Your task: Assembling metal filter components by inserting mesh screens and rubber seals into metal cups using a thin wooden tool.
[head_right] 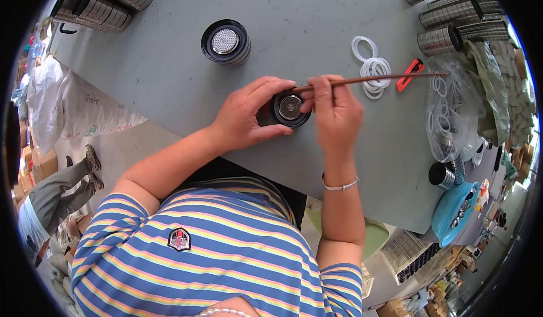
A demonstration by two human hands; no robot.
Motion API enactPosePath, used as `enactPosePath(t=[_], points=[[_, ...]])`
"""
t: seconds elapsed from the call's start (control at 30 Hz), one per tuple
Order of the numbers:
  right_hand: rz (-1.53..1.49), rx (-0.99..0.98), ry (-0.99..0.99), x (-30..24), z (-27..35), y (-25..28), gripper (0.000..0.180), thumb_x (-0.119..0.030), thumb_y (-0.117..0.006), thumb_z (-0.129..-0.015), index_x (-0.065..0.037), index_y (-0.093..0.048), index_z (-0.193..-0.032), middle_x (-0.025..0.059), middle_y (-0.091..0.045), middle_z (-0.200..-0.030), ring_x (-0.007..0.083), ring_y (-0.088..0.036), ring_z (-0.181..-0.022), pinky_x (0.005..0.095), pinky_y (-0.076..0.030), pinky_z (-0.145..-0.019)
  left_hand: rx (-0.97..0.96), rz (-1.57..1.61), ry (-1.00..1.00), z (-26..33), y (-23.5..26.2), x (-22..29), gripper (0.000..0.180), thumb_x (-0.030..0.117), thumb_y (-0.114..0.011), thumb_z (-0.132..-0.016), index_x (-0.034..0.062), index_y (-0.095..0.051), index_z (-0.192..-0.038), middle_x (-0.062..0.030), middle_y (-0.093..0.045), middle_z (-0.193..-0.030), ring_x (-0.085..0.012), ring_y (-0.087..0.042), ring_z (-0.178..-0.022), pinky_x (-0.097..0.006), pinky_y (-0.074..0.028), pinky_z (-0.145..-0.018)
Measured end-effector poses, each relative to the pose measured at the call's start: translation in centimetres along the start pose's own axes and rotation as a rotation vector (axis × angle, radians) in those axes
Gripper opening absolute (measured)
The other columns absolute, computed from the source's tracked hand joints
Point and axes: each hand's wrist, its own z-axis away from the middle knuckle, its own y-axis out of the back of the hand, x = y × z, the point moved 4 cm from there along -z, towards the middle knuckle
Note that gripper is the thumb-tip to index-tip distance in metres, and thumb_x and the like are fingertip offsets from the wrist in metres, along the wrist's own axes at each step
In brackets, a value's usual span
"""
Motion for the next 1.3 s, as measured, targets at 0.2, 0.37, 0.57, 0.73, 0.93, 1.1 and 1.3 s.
enactPosePath(t=[0.2,0.37,0.57,0.73,0.93,1.1,1.3], points=[[0.211,-0.168,0.106,-1.9,0.1,-1.4,0.022,-0.019,-0.066,-0.11,0.0,-0.072,-0.1,0.0056,-0.074,-0.078,0.0113,-0.067,-0.064,0.0261,-0.054,-0.061,0.045,-0.014,-0.092,0.1,-0.1,0.0,0.078,0.026,-0.096,-0.077,0.0068,-0.061,-0.143,-0.012,-0.068,-0.131,-0.0295,-0.07,-0.102,-0.037,-0.059,-0.081],[0.241,-0.273,0.196,-2.9,1.1,-0.8,0.019,-0.017,-0.067,-0.108,-0.001,-0.071,-0.099,0.0081,-0.072,-0.078,0.0173,-0.067,-0.064,0.0294,-0.054,-0.062,-0.008,0.048,-0.003,-0.2,0.0,0.0,0.074,0.023,-0.094,-0.077,0.0074,-0.061,-0.141,-0.0119,-0.068,-0.132,-0.0343,-0.071,-0.11,-0.041,-0.06,-0.09],[0.456,-0.189,0.22,-3.1,1.8,2.6,0.019,-0.018,-0.065,-0.11,-0.002,-0.069,-0.101,0.0068,-0.067,-0.075,0.0155,-0.061,-0.063,0.0294,-0.049,-0.059,-0.005,0.036,-0.023,-0.4,0.6,0.2,0.073,0.024,-0.095,-0.076,0.0075,-0.062,-0.14,-0.0129,-0.068,-0.131,-0.035,-0.071,-0.111,-0.04,-0.06,-0.092],[-0.099,0.421,0.014,3.0,1.9,7.7,0.028,-0.025,-0.059,-0.113,-0.003,-0.07,-0.1,0.0032,-0.064,-0.075,0.0079,-0.051,-0.059,0.0234,-0.039,-0.053,0.175,-0.092,-0.232,0.7,1.9,1.5,0.067,0.03,-0.098,-0.072,0.0083,-0.071,-0.13,-0.0107,-0.071,-0.127,-0.0322,-0.071,-0.113,-0.042,-0.059,-0.099],[-0.295,0.445,-0.078,4.7,1.7,8.8,0.032,-0.03,-0.058,-0.114,-0.004,-0.071,-0.099,0.001,-0.062,-0.075,0.0066,-0.049,-0.059,0.0216,-0.036,-0.053,0.556,-0.456,-0.166,-1.2,10.8,3.3,0.089,0.032,-0.099,-0.07,0.0068,-0.061,-0.146,-0.0109,-0.074,-0.119,-0.0263,-0.062,-0.098,-0.038,-0.054,-0.091],[-0.298,0.357,-0.094,4.7,1.4,7.8,0.032,-0.029,-0.058,-0.114,-0.003,-0.07,-0.101,0.0011,-0.061,-0.074,0.0066,-0.047,-0.059,0.0222,-0.036,-0.052,0.567,-0.398,-0.046,-1.5,11.1,0.9,0.089,0.031,-0.1,-0.069,0.0067,-0.062,-0.145,-0.0086,-0.073,-0.117,-0.0253,-0.062,-0.105,-0.04,-0.052,-0.099],[-0.244,0.32,-0.114,5.7,0.6,7.3,0.029,-0.027,-0.058,-0.114,-0.005,-0.07,-0.1,-0.0005,-0.061,-0.074,0.0045,-0.047,-0.058,0.0222,-0.035,-0.05,0.532,-0.365,-0.053,-1.9,11.7,-0.4,0.091,0.034,-0.1,-0.071,0.0057,-0.061,-0.147,-0.0103,-0.071,-0.126,-0.026,-0.063,-0.112,-0.042,-0.049,-0.106]])
